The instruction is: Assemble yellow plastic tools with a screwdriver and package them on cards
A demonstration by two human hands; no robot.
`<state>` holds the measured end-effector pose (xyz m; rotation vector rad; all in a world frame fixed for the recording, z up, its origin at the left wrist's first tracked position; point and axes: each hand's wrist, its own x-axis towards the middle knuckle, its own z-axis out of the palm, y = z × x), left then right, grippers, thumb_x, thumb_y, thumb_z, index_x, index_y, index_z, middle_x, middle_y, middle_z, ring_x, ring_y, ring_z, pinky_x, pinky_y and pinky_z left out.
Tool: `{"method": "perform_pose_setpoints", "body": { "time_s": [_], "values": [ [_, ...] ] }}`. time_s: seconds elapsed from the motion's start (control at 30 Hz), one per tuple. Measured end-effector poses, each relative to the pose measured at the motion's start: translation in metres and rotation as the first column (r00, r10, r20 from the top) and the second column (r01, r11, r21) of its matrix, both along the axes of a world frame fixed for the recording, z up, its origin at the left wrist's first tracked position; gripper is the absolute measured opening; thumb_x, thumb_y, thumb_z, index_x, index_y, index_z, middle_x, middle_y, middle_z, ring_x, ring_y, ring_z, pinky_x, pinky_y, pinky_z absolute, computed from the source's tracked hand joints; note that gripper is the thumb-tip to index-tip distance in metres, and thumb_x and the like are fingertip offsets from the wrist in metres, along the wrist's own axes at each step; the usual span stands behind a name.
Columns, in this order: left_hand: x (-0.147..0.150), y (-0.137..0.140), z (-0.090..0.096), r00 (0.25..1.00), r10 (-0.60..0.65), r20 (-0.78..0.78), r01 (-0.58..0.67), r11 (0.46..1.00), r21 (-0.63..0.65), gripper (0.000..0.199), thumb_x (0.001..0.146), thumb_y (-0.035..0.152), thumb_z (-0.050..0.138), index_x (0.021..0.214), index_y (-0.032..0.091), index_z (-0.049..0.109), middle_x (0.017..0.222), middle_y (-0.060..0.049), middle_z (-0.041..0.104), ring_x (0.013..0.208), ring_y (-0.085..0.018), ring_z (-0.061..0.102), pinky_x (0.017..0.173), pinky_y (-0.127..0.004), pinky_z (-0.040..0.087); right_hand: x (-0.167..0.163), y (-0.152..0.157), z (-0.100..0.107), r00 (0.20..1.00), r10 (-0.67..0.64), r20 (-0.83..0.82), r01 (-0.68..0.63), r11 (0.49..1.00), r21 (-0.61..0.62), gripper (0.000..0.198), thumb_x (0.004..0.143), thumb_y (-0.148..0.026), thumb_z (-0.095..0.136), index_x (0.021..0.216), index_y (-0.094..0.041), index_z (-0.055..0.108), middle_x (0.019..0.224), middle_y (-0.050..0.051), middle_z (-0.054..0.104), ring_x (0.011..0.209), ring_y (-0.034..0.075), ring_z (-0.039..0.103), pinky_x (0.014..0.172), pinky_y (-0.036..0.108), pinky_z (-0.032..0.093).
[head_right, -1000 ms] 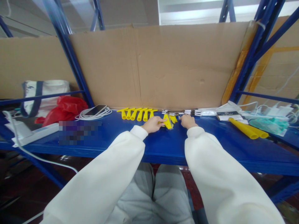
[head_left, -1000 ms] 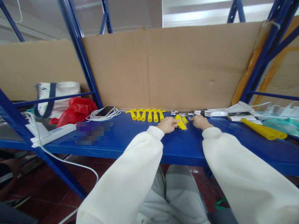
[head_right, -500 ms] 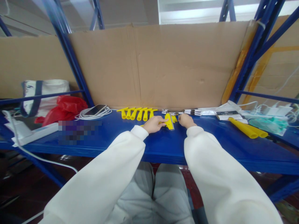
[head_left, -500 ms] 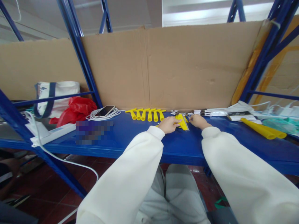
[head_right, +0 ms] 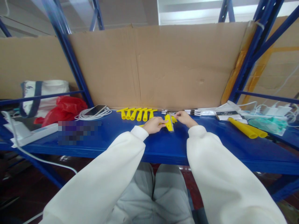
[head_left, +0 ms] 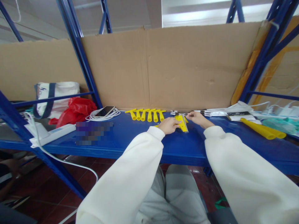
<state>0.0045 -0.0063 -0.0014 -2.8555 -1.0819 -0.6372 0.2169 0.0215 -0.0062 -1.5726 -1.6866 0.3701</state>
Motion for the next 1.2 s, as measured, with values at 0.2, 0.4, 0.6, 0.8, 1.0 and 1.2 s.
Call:
{"method": "perform_pose_setpoints", "body": {
  "time_s": [0.2,0.4,0.6,0.8,1.0,1.2],
  "values": [
    [0.000,-0.002,0.002,1.000,-0.003,-0.022,0.003,1.000,0.011,0.029,0.093,0.023,0.058,0.117,0.022,0.073,0.111,-0.008,0.073,0.107,-0.021,0.068,0.096,-0.029,0.049,-0.020,-0.002,0.000,0.988,0.147,-0.049,-0.138,0.980,0.146,0.009,0.077,-0.023,0.064,0.069,-0.018,0.063,0.080,0.004,0.070,0.080,0.017,0.064,0.084,0.031,0.051],
    [0.000,-0.006,0.004,0.998,0.003,-0.056,-0.002,1.000,0.019,0.029,0.094,0.022,0.057,0.118,0.022,0.073,0.113,-0.008,0.073,0.110,-0.022,0.067,0.096,-0.030,0.050,-0.020,0.005,-0.005,0.980,0.180,0.085,-0.193,0.964,0.183,0.011,0.077,-0.021,0.064,0.066,-0.019,0.063,0.084,0.005,0.070,0.091,0.019,0.065,0.089,0.033,0.050],
    [0.000,-0.005,0.002,0.998,0.014,-0.059,-0.012,0.999,0.035,0.029,0.094,0.022,0.057,0.118,0.024,0.073,0.112,-0.007,0.072,0.110,-0.022,0.067,0.095,-0.029,0.050,-0.020,0.004,-0.002,0.968,0.180,0.178,-0.210,0.963,0.168,0.012,0.078,-0.020,0.061,0.069,-0.020,0.068,0.089,0.005,0.073,0.095,0.020,0.065,0.090,0.033,0.050],
    [0.000,-0.006,0.002,0.998,0.019,-0.066,-0.016,0.999,0.042,0.029,0.094,0.023,0.057,0.118,0.024,0.072,0.112,-0.008,0.072,0.110,-0.023,0.067,0.095,-0.030,0.050,-0.022,0.004,0.001,0.959,0.157,0.235,-0.196,0.969,0.153,0.013,0.078,-0.019,0.059,0.069,-0.020,0.068,0.088,0.005,0.073,0.096,0.021,0.065,0.093,0.034,0.048],
    [0.000,-0.006,0.003,0.997,0.019,-0.069,-0.016,0.999,0.052,0.029,0.095,0.021,0.056,0.119,0.023,0.072,0.111,-0.009,0.072,0.110,-0.023,0.066,0.096,-0.031,0.050,-0.028,-0.004,-0.001,0.984,0.082,0.158,-0.106,0.983,0.148,0.011,0.077,-0.020,0.058,0.069,-0.019,0.066,0.089,0.006,0.071,0.096,0.021,0.064,0.093,0.034,0.047],
    [0.000,-0.005,0.003,0.998,0.019,-0.059,-0.016,0.998,0.055,0.028,0.094,0.022,0.055,0.115,0.023,0.074,0.112,-0.009,0.072,0.110,-0.024,0.066,0.094,-0.031,0.051,-0.035,-0.003,-0.010,0.992,0.034,-0.119,-0.016,0.989,0.147,0.015,0.072,-0.023,0.059,0.086,-0.019,0.063,0.100,0.005,0.067,0.099,0.021,0.061,0.090,0.036,0.050]
  ]
}}
